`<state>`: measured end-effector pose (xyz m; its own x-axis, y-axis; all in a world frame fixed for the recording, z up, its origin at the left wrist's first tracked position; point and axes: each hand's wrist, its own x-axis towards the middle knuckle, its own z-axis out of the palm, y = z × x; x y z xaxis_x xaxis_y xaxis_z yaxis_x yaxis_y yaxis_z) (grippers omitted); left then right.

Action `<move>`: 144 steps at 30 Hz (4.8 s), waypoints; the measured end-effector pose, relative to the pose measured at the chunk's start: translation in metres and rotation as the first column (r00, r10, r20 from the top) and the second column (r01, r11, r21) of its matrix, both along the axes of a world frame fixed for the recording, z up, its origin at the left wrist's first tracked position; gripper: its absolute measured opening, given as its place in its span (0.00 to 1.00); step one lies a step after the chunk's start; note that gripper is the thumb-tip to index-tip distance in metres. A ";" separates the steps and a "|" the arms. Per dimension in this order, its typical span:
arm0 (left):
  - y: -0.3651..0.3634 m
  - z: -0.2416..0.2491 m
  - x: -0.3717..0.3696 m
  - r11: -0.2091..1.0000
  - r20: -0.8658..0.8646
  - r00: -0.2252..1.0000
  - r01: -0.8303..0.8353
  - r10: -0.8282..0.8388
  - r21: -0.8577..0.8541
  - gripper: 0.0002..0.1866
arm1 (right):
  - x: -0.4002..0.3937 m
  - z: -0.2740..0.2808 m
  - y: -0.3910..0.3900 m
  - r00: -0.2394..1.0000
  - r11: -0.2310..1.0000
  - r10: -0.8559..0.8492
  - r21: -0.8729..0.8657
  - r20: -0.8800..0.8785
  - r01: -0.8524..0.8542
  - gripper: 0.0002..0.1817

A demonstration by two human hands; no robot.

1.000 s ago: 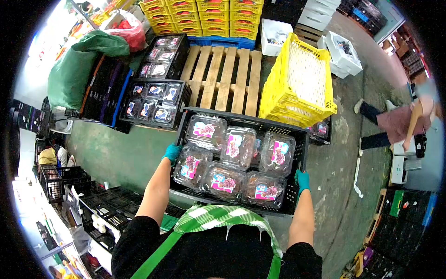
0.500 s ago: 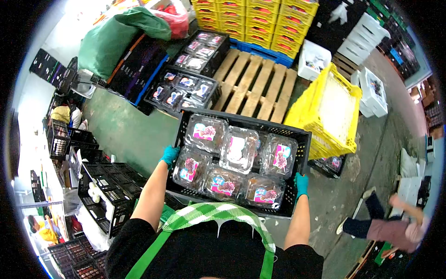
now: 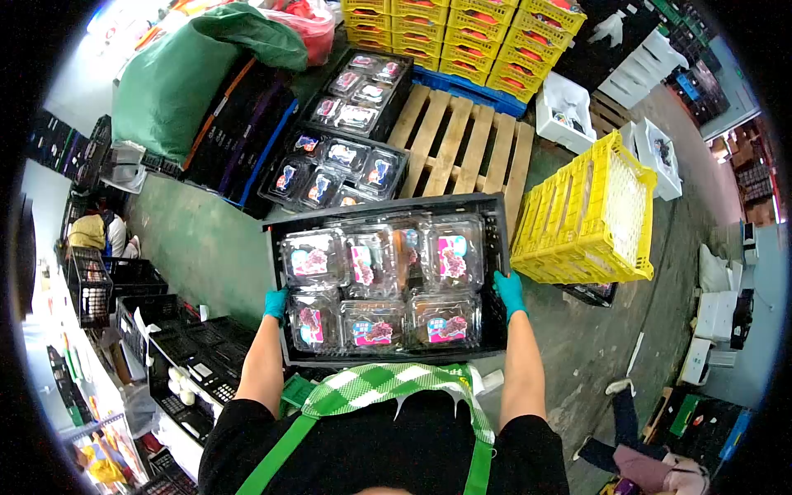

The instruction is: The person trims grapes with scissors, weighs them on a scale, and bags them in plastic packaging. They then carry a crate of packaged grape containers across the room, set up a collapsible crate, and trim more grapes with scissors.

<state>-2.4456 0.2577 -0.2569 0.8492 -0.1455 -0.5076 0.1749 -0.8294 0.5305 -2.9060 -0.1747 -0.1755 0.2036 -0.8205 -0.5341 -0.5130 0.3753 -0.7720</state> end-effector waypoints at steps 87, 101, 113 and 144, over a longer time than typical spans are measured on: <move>-0.502 0.055 -0.739 0.705 -0.090 0.717 0.641 -0.691 -0.304 0.14 | -0.848 0.120 -0.049 0.656 0.719 -0.655 -0.042 -0.376 0.694 0.12; -0.630 0.144 -1.003 0.809 -0.237 0.825 0.372 -0.513 -0.456 0.12 | -1.127 0.160 -0.285 0.687 0.760 -0.641 -0.155 -0.342 0.632 0.15; -0.764 0.049 -1.079 0.793 -0.380 0.925 -0.212 -0.025 -0.570 0.14 | -1.064 0.217 -0.670 0.920 0.933 -0.249 -0.329 -0.304 0.144 0.15; -0.916 -0.101 -1.127 0.164 -0.323 0.277 -0.928 0.905 -0.336 0.10 | -0.511 -0.232 -1.040 0.532 0.561 0.765 -0.030 -0.363 -0.827 0.11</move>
<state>-3.5722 -0.6586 -0.3576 0.4975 0.5457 -0.6743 0.6845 0.2306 0.6916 -3.4173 -1.2150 -0.4079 0.6909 -0.4735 -0.5463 -0.7225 -0.4262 -0.5444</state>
